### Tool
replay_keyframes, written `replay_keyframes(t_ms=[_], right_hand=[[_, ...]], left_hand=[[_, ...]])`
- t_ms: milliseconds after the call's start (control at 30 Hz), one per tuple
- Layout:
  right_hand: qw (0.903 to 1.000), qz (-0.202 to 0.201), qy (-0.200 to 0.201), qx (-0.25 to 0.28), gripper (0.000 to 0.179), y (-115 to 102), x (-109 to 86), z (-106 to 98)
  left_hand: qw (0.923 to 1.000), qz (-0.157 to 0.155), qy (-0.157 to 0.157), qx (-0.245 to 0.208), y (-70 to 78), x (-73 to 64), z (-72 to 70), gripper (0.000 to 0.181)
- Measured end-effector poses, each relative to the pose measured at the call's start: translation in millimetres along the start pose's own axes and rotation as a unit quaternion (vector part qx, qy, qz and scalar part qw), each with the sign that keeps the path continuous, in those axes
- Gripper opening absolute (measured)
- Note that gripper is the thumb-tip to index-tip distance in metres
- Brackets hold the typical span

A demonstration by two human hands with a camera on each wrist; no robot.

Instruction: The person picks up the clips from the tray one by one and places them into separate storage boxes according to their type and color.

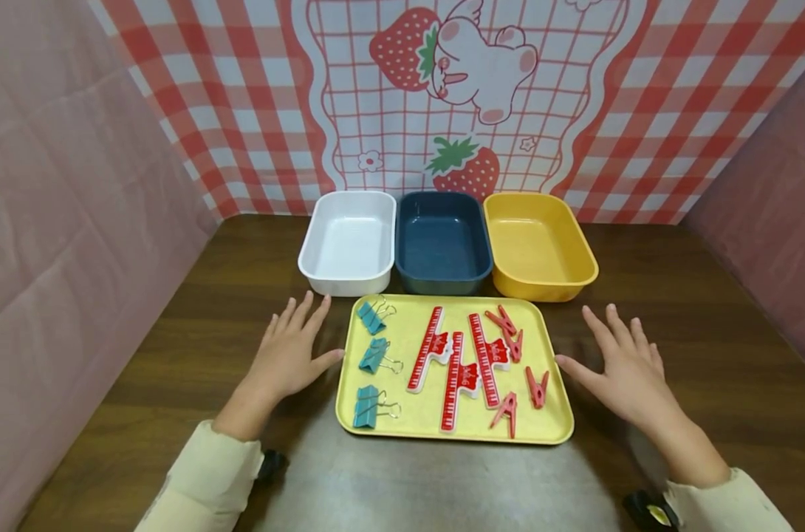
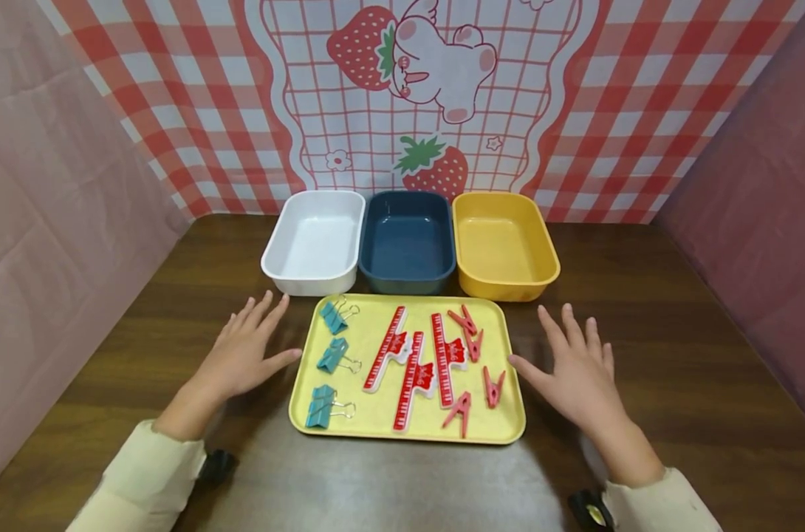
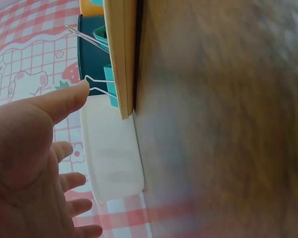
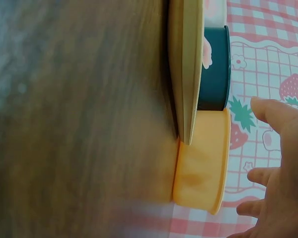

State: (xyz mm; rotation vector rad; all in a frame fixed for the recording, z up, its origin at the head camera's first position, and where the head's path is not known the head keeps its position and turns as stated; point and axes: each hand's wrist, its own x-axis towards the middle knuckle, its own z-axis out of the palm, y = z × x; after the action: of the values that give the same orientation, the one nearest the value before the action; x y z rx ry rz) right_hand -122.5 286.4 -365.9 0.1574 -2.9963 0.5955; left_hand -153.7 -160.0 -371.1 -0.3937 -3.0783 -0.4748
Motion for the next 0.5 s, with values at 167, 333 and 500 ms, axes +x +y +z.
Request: replay_keyframes(t_ms=[167, 333, 500], right_hand=[[1.0, -0.003, 0.003, 0.002, 0.088, -3, 1.5, 1], [1.0, -0.002, -0.001, 0.006, 0.088, -7, 2.7, 2], [0.9999, 0.002, -0.009, 0.007, 0.091, -13, 3.7, 4]], left_hand=[[0.9999, 0.008, -0.004, -0.009, 1.0, 0.5, 0.3, 0.082], [0.9998, 0.011, -0.005, -0.019, 2.8, 2.2, 0.8, 0.084], [0.9991, 0.016, -0.019, -0.035, 5.2, 2.7, 1.5, 0.087]])
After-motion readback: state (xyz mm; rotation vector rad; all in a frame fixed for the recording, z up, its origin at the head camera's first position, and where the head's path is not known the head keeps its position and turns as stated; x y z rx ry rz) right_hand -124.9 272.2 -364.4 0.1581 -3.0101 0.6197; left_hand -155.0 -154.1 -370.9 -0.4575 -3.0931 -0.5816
